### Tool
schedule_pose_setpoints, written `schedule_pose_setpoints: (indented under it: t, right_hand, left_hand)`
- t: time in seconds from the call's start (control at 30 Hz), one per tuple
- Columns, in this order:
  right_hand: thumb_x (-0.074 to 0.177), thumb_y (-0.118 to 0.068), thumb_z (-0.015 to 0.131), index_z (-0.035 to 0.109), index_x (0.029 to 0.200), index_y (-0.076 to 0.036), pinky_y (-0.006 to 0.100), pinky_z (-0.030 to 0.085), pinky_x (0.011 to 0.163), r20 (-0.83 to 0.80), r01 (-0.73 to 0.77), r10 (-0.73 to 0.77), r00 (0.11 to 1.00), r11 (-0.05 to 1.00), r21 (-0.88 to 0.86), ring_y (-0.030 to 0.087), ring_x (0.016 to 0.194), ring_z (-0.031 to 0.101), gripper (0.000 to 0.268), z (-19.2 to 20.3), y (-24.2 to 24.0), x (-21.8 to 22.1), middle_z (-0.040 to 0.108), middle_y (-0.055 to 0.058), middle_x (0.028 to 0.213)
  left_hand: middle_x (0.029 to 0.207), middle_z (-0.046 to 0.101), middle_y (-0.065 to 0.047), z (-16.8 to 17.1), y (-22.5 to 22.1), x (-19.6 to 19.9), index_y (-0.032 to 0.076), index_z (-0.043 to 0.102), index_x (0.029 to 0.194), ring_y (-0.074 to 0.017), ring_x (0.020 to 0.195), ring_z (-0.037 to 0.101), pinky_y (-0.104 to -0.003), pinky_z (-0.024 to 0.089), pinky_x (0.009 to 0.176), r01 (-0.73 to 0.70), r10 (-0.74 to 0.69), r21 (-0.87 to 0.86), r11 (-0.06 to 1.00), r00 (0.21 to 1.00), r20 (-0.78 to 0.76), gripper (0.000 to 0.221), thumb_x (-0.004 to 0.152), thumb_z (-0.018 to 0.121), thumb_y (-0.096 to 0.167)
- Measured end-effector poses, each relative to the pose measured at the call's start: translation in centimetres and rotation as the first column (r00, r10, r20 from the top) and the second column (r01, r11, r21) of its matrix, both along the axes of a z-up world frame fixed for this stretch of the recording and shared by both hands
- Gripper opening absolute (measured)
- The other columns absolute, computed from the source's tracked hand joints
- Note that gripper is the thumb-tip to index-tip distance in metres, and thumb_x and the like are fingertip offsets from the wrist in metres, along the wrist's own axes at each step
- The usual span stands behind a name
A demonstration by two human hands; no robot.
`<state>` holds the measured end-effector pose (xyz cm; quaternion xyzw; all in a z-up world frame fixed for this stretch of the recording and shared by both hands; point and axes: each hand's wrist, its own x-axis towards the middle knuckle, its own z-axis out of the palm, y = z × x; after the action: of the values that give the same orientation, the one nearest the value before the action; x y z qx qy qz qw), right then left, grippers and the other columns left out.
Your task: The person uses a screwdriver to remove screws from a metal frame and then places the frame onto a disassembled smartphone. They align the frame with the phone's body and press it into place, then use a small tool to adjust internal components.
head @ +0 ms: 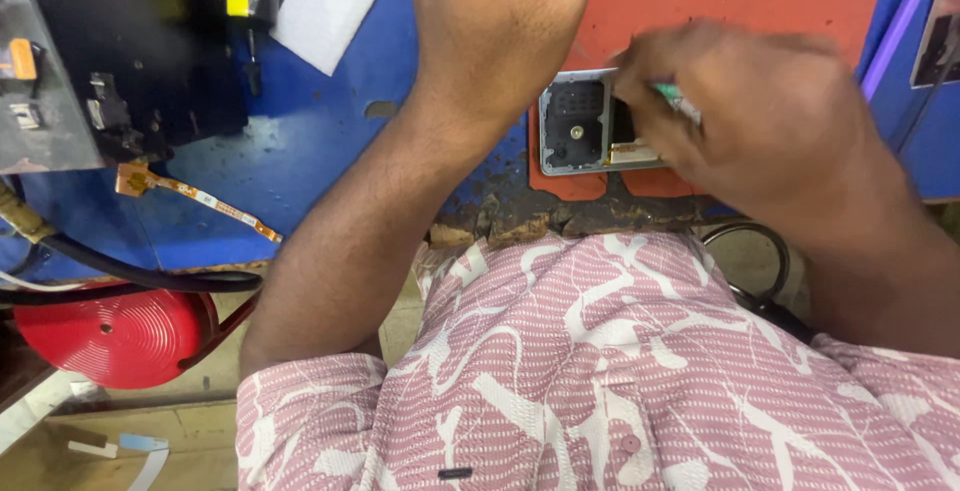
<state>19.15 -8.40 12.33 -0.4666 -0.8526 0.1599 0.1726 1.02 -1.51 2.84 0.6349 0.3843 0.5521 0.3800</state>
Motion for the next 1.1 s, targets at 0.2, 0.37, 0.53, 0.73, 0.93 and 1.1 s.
schedule_pose_setpoints:
  t: [0.2,0.37,0.53,0.73,0.93,1.1]
  right_hand:
    - [0.094,0.002,0.081,0.061,0.102,0.005,0.035,0.058,0.069,-0.047,-0.029,0.028,0.998,1.000,-0.008,0.027,0.082,0.074,0.022,0.5,0.7,-0.5,0.073,0.016,0.100]
    - [0.088,-0.001,0.081,0.061,0.100,0.005,0.035,0.058,0.065,-0.027,-0.061,0.062,0.998,0.997,0.046,0.028,0.079,0.073,0.024,0.4,1.2,-0.7,0.073,0.017,0.096]
    - [0.091,-0.004,0.085,0.061,0.101,0.008,0.037,0.055,0.057,0.020,0.019,-0.019,1.000,1.000,0.006,0.029,0.071,0.072,0.029,0.4,0.8,-0.5,0.073,0.017,0.087]
    - [0.092,-0.007,0.081,0.064,0.103,0.002,0.038,0.055,0.057,0.061,0.065,-0.061,0.996,0.995,-0.070,0.029,0.069,0.072,0.022,0.9,0.5,-0.7,0.071,0.015,0.081]
    - [0.092,0.001,0.082,0.064,0.103,0.000,0.037,0.057,0.062,0.015,0.032,-0.031,0.999,0.996,-0.089,0.029,0.071,0.073,0.021,1.3,0.1,-0.9,0.073,0.016,0.089]
    - [0.101,0.002,0.073,0.057,0.116,0.002,0.031,0.061,0.084,-0.273,0.117,-0.189,0.943,0.959,-0.258,0.025,0.098,0.075,0.022,-1.2,2.0,3.0,0.072,0.015,0.108]
  left_hand:
    - [0.060,0.049,-0.008,-0.6,0.2,0.3,0.000,0.054,0.077,-0.0179,0.048,0.045,-0.036,0.034,0.050,-0.033,0.036,0.050,0.998,0.999,-0.041,0.023,0.098,0.062,0.003]
    - [0.060,0.047,-0.009,-0.6,0.4,0.6,-0.001,0.053,0.076,-0.0222,0.047,0.045,-0.037,0.034,0.050,-0.058,0.062,0.059,0.997,0.996,-0.064,0.023,0.096,0.064,0.004]
    - [0.062,0.050,-0.010,-0.3,0.2,0.5,-0.001,0.054,0.078,-0.0242,0.050,0.048,-0.039,0.036,0.053,-0.043,0.045,0.037,0.998,0.998,-0.040,0.020,0.095,0.063,0.004]
    - [0.063,0.044,-0.012,0.2,0.3,0.3,-0.002,0.051,0.077,-0.0262,0.051,0.042,-0.040,0.033,0.054,-0.066,0.069,0.075,0.995,0.997,-0.045,0.022,0.095,0.062,0.002]
    - [0.061,0.040,-0.011,0.9,0.5,0.2,-0.002,0.049,0.079,-0.0225,0.050,0.036,-0.040,0.030,0.054,-0.014,0.014,0.007,1.000,1.000,0.001,0.022,0.098,0.061,0.000]
    - [0.064,0.040,-0.010,1.1,0.8,0.1,-0.004,0.048,0.079,-0.0190,0.052,0.034,-0.039,0.029,0.054,-0.008,0.007,0.028,1.000,0.999,0.044,0.022,0.098,0.059,0.000]
